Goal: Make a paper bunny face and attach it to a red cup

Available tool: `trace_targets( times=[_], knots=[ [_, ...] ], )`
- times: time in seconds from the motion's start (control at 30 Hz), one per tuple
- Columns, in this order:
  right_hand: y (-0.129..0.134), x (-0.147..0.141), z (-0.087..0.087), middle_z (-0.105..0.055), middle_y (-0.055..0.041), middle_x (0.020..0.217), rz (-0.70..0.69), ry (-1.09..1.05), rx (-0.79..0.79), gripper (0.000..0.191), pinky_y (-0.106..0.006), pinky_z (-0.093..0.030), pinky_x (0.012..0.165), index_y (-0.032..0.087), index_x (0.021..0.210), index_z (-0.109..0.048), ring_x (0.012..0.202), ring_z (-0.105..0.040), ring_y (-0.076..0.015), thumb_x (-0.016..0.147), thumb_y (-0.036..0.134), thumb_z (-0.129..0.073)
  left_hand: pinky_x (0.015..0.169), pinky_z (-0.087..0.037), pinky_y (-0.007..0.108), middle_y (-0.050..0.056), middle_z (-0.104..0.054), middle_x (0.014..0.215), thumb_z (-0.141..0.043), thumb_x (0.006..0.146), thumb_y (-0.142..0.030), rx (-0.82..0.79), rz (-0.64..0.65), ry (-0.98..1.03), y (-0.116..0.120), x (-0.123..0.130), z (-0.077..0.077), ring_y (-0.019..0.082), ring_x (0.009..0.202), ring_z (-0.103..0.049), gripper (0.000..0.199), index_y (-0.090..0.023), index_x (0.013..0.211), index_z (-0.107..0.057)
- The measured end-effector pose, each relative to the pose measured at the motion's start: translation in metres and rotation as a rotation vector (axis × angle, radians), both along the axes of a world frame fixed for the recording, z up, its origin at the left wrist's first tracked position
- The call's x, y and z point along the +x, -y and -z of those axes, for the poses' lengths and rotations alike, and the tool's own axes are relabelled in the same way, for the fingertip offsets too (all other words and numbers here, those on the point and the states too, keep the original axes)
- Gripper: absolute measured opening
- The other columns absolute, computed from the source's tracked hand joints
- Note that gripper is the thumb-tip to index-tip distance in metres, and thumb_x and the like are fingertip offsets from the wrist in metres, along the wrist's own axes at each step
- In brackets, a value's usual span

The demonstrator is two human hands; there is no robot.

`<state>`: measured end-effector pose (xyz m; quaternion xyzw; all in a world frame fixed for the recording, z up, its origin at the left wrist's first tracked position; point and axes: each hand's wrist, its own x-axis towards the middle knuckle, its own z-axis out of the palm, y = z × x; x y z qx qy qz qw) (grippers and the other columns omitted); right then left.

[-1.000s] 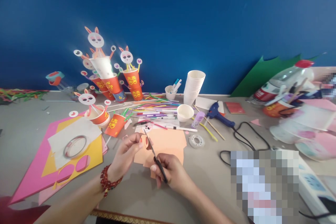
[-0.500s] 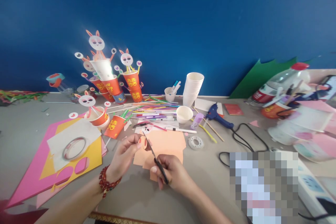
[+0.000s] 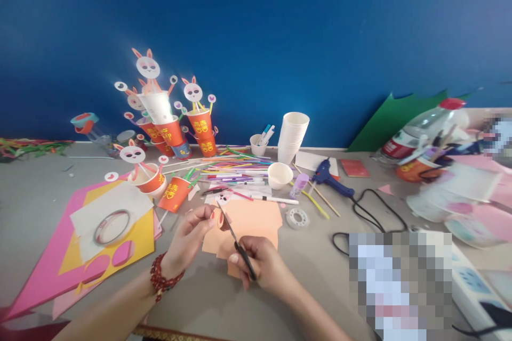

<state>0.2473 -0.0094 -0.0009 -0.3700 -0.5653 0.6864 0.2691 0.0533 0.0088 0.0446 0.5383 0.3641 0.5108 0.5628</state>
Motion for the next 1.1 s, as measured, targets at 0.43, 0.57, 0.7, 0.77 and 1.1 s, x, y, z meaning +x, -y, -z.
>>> trace_targets(
  times=[0.43, 0.57, 0.7, 0.77, 1.1],
  knots=[
    [-0.009, 0.003, -0.02, -0.063, -0.0009, 0.077, 0.352, -0.153, 0.093, 0.038, -0.023, -0.034, 0.048, 0.019, 0.086, -0.056, 0.052, -0.045, -0.0091, 0.076, 0.051, -0.074, 0.064, -0.044, 0.024, 0.001, -0.054, 0.07, -0.056, 0.083, -0.028, -0.138, 0.212, -0.239, 0.003, 0.003, 0.0, 0.013, 0.067, -0.053, 0.018, -0.017, 0.07, -0.05],
    [-0.01, 0.002, -0.023, -0.059, 0.0007, 0.077, 0.366, -0.2, 0.051, 0.034, -0.022, -0.037, 0.055, 0.019, 0.085, -0.056, 0.061, -0.048, -0.011, 0.071, 0.039, -0.08, 0.056, -0.038, 0.02, -0.001, -0.05, 0.066, -0.059, 0.081, -0.025, -0.13, 0.322, -0.407, 0.005, 0.008, 0.007, 0.01, 0.061, -0.046, 0.019, -0.016, 0.067, -0.051],
    [-0.011, 0.0, -0.021, -0.055, 0.0027, 0.072, 0.337, -0.174, 0.063, 0.029, -0.022, -0.036, 0.055, 0.019, 0.08, -0.056, 0.061, -0.047, -0.0107, 0.068, 0.029, -0.08, 0.056, -0.039, 0.02, 0.0, -0.053, 0.071, -0.059, 0.085, -0.033, -0.168, 0.257, -0.366, 0.004, 0.007, 0.01, 0.01, 0.062, -0.047, 0.022, -0.016, 0.073, -0.054],
    [-0.011, -0.002, -0.02, -0.055, 0.0033, 0.071, 0.354, -0.172, 0.06, 0.028, -0.021, -0.035, 0.055, 0.019, 0.079, -0.056, 0.06, -0.046, -0.01, 0.067, 0.027, -0.08, 0.06, -0.041, 0.021, 0.001, -0.056, 0.075, -0.058, 0.087, -0.033, -0.128, 0.189, -0.354, 0.003, 0.006, 0.01, 0.011, 0.067, -0.05, 0.021, -0.016, 0.076, -0.055],
    [-0.004, -0.005, -0.019, -0.054, 0.0035, 0.07, 0.6, -0.18, 0.031, 0.029, -0.022, -0.037, 0.049, 0.019, 0.084, -0.057, 0.053, -0.043, -0.009, 0.071, 0.036, -0.077, 0.073, -0.047, 0.027, 0.003, -0.059, 0.078, -0.059, 0.09, -0.04, -0.177, 0.135, -0.114, 0.013, 0.019, 0.018, 0.015, 0.078, -0.059, 0.026, -0.017, 0.08, -0.054]
  ],
)
